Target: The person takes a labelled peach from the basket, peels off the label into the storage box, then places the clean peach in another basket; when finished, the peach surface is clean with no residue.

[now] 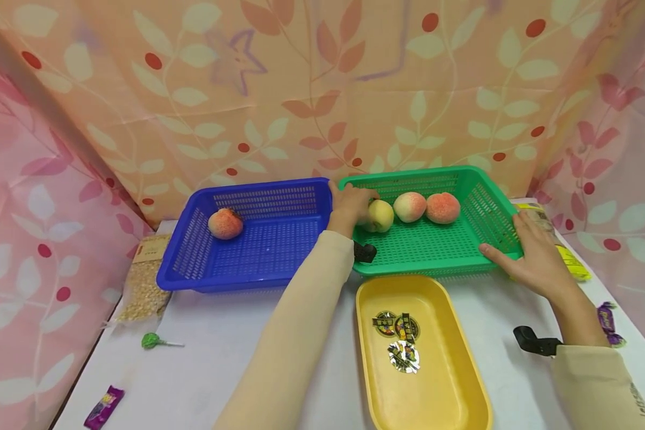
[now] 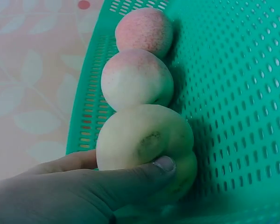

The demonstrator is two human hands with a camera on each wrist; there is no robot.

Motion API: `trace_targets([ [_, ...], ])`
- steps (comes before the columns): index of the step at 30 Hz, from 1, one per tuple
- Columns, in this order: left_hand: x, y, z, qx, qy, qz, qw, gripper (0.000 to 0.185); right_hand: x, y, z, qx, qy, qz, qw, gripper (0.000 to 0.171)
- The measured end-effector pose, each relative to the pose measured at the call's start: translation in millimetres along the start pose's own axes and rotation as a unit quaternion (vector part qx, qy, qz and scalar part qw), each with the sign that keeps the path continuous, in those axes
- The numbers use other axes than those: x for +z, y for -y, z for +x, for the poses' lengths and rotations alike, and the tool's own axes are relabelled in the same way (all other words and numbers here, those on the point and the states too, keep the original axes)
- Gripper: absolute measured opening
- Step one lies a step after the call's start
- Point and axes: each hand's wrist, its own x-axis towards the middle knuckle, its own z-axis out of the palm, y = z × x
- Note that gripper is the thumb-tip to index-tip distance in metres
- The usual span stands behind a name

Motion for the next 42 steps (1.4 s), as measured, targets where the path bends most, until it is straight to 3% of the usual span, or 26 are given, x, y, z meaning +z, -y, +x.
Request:
trace_targets([
  [10,1.2,2.8,6.7,0.005,-0.008,-0.01,0.9999,0.068,-1,4,0,-0.002,-0.008,0.004,1.0,0.104],
  [21,-2.0,2.2,3.8,0.001,0.007,-0.021,0.9998,0.081,0,3,-1,0.002,-0.009,0.004,1.0,0.102],
  [31,-5.4,5.9,2.9,0.014,0.022,-0.042,0.9988,0.077,0,2,-2,0.001,-0.01,0.007,1.0,0.102],
  [42,-6.0,12.2,4.4,0.034,0.02,-0.113,0.9929,0.073,-1,3,-1,0.006,-0.009,0.008,1.0,0.102],
])
